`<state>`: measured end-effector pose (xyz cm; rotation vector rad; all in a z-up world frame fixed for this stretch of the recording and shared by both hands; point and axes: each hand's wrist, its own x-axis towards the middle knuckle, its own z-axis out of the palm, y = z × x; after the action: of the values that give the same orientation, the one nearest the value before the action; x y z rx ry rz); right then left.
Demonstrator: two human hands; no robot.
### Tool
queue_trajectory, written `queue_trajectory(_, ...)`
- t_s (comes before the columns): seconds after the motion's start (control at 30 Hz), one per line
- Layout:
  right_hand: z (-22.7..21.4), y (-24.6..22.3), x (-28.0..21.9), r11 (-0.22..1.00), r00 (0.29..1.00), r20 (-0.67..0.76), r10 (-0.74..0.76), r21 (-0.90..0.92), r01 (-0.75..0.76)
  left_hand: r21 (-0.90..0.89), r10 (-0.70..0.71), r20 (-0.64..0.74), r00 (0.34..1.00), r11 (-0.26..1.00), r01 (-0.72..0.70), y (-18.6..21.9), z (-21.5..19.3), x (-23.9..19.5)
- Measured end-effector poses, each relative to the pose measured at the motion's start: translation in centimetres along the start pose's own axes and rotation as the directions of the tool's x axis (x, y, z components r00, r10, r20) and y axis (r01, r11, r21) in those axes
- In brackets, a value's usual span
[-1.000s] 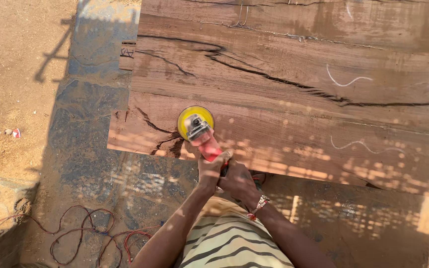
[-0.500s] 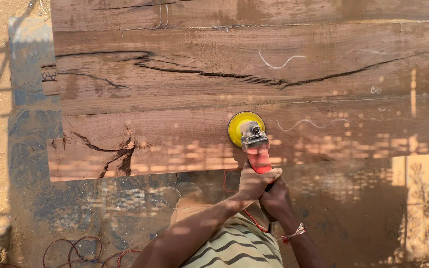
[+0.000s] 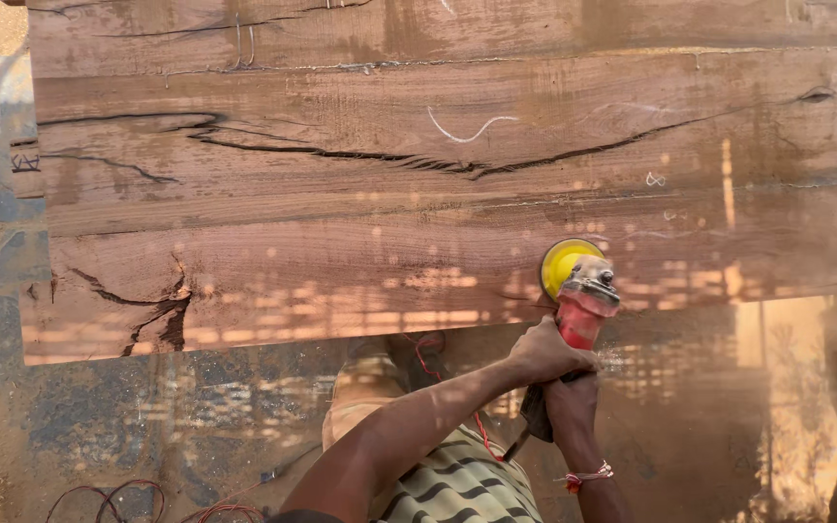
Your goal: The person uses a handheld electric sander to smooth the surface of a large wooden plank. They move the tool back and forth across the wood, covering different sections to even out the surface.
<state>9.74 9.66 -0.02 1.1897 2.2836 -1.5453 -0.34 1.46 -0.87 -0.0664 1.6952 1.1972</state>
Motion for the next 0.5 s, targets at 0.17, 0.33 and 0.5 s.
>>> queue_trajectory(0.17, 7.4, -5.0, -1.6, 0.885, 0.871, 0.486, 0.075, -0.435, 0.167, -0.717, -0.068, -0.38, 0.922, 0.652, -0.248, -7.2, -6.0, -6.2)
queue_trajectory(0.33, 20.8, -1.5, 2.3, -0.023, 0.075, 0.722, -0.687, -0.125, 0.992, -0.811, -0.199, -0.534, 0.822, 0.397, -0.43, -10.4, -15.8, -8.6)
queue_trajectory(0.5, 19.9, 0.5, 6.1, 0.161, 0.165, 0.591, -0.789, -0.06, 0.985, -0.776, -0.251, -0.502, 0.827, 0.554, -0.303, -4.8, -18.5, -8.2)
